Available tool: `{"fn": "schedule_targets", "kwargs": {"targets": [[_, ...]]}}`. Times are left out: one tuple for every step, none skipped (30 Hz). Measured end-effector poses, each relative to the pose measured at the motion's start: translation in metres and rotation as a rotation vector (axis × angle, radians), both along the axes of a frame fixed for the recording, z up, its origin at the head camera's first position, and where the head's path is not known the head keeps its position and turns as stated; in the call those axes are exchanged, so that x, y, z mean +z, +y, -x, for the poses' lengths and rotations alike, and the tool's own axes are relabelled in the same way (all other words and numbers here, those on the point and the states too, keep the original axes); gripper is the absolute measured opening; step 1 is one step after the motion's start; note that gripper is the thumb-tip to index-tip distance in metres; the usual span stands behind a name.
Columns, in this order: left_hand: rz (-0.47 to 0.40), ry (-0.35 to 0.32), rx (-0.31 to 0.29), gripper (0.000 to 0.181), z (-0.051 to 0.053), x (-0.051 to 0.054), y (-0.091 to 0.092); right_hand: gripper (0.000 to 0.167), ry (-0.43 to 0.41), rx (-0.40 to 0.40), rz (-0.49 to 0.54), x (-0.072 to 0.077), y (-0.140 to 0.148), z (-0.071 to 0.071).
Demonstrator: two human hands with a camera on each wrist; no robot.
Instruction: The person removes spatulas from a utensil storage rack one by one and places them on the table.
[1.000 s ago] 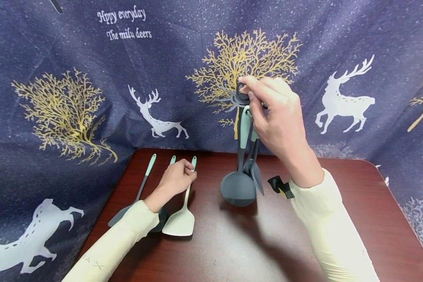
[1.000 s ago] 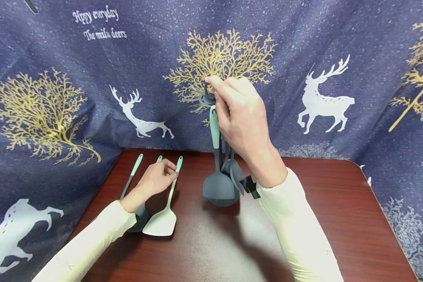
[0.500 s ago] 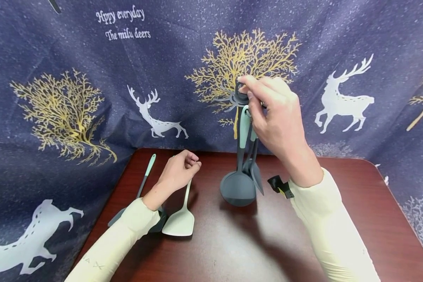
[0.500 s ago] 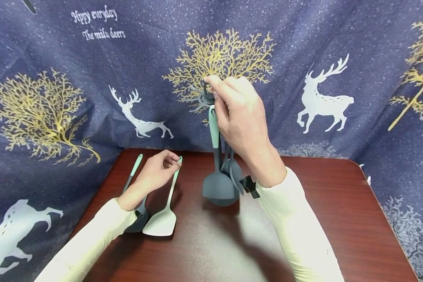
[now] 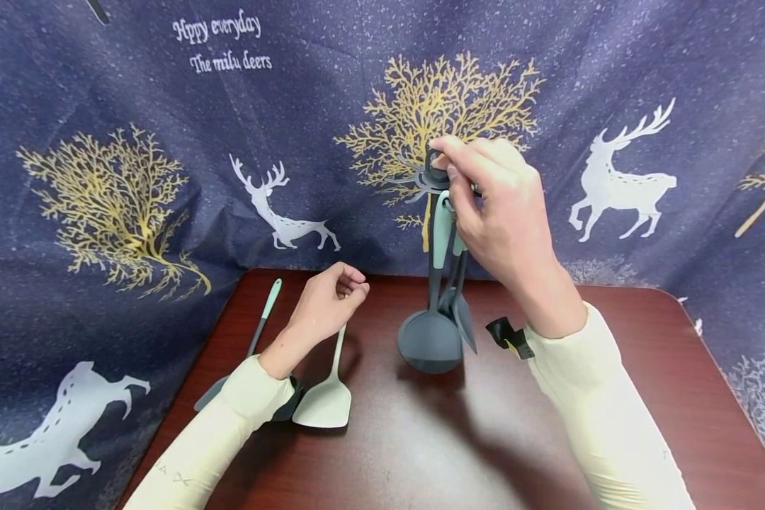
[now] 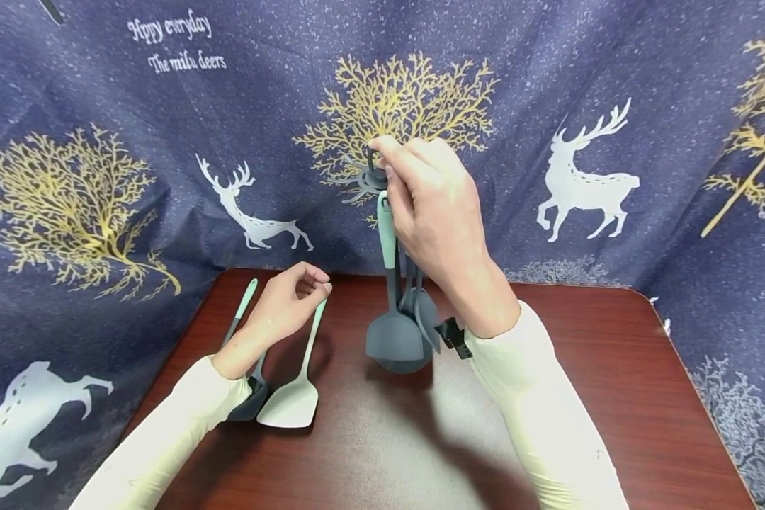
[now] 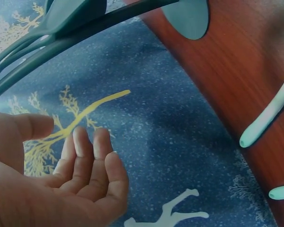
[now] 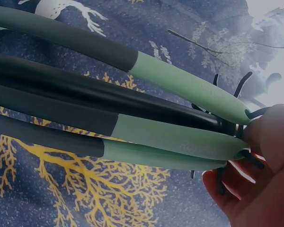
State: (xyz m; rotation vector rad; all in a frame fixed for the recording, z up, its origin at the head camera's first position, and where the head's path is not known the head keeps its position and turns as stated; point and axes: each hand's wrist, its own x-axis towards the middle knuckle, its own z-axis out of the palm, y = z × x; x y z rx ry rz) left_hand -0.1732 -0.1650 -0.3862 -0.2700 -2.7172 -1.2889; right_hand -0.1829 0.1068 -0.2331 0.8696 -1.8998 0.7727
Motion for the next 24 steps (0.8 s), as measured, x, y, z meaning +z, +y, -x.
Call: {"fn": "schedule_targets", "kwargs": {"targets": [[-0.003,0.003,0.000,0.015,0.000,0.001,0.000,0.030,0.000,0.000,0.000,0.000,0.000,0.000],[-0.006,0.007,0.000,0.015,0.000,0.001,0.001,0.030,0.001,-0.001,0.000,0.000,0.000,0.000],[-0.009,0.010,0.004,0.014,0.000,0.002,0.001,0.030,0.002,-0.001,0.000,0.000,0.000,0.000],[-0.013,0.017,0.007,0.014,0.001,0.003,0.002,0.030,0.003,-0.001,0.001,0.000,0.000,0.000],[-0.020,0.025,0.011,0.014,0.001,0.005,0.002,0.030,0.005,-0.001,0.001,0.000,0.000,0.000],[-0.026,0.033,0.014,0.014,0.001,0.006,0.003,0.030,0.005,-0.001,0.002,0.000,0.000,0.000],[-0.035,0.044,0.016,0.013,0.001,0.007,0.004,0.030,0.005,-0.001,0.003,0.000,0.000,-0.001],[-0.044,0.055,0.017,0.013,0.001,0.009,0.005,0.030,0.004,-0.002,0.003,0.000,0.000,-0.001],[-0.053,0.066,0.018,0.013,0.001,0.011,0.005,0.030,0.003,-0.002,0.003,0.000,0.000,-0.001],[-0.062,0.076,0.015,0.013,0.001,0.012,0.006,0.030,0.003,-0.003,0.003,0.000,0.000,-0.001],[-0.074,0.084,0.013,0.012,0.001,0.015,0.007,0.030,0.002,-0.004,0.003,0.000,0.000,-0.001],[-0.083,0.094,0.011,0.012,0.001,0.017,0.008,0.030,0.001,-0.005,0.003,0.000,0.000,-0.001],[-0.091,0.106,0.010,0.012,0.001,0.018,0.008,0.030,0.000,-0.005,0.002,0.000,0.001,-0.001],[-0.100,0.115,0.008,0.012,0.001,0.020,0.009,0.030,0.000,-0.005,0.001,0.000,0.001,-0.001],[-0.107,0.125,0.007,0.012,0.002,0.022,0.009,0.030,0.000,-0.005,0.001,0.001,0.001,-0.001],[-0.116,0.134,0.003,0.012,0.002,0.024,0.010,0.030,0.000,-0.005,0.000,0.001,0.001,-0.001],[-0.126,0.142,0.001,0.012,0.002,0.025,0.010,0.030,-0.001,-0.004,0.000,0.001,0.001,-0.001],[-0.138,0.149,-0.003,0.012,0.002,0.025,0.009,0.029,-0.001,-0.003,-0.002,0.001,0.001,-0.001],[-0.145,0.154,-0.006,0.013,0.001,0.025,0.009,0.029,-0.001,-0.002,-0.004,0.001,0.001,0.000],[-0.154,0.155,-0.010,0.013,0.001,0.025,0.009,0.029,-0.001,0.001,-0.006,0.001,0.000,0.000],[-0.162,0.158,-0.012,0.013,0.001,0.026,0.008,0.029,-0.001,0.005,-0.007,0.001,0.000,0.000],[-0.170,0.160,-0.018,0.013,0.000,0.026,0.009,0.029,-0.003,0.006,-0.008,0.001,0.000,0.000],[-0.177,0.162,-0.022,0.013,0.001,0.027,0.009,0.029,-0.003,0.008,-0.008,0.001,0.001,0.000],[-0.179,0.165,-0.028,0.014,0.001,0.028,0.010,0.029,-0.004,0.008,-0.008,0.001,0.001,0.000]]}}
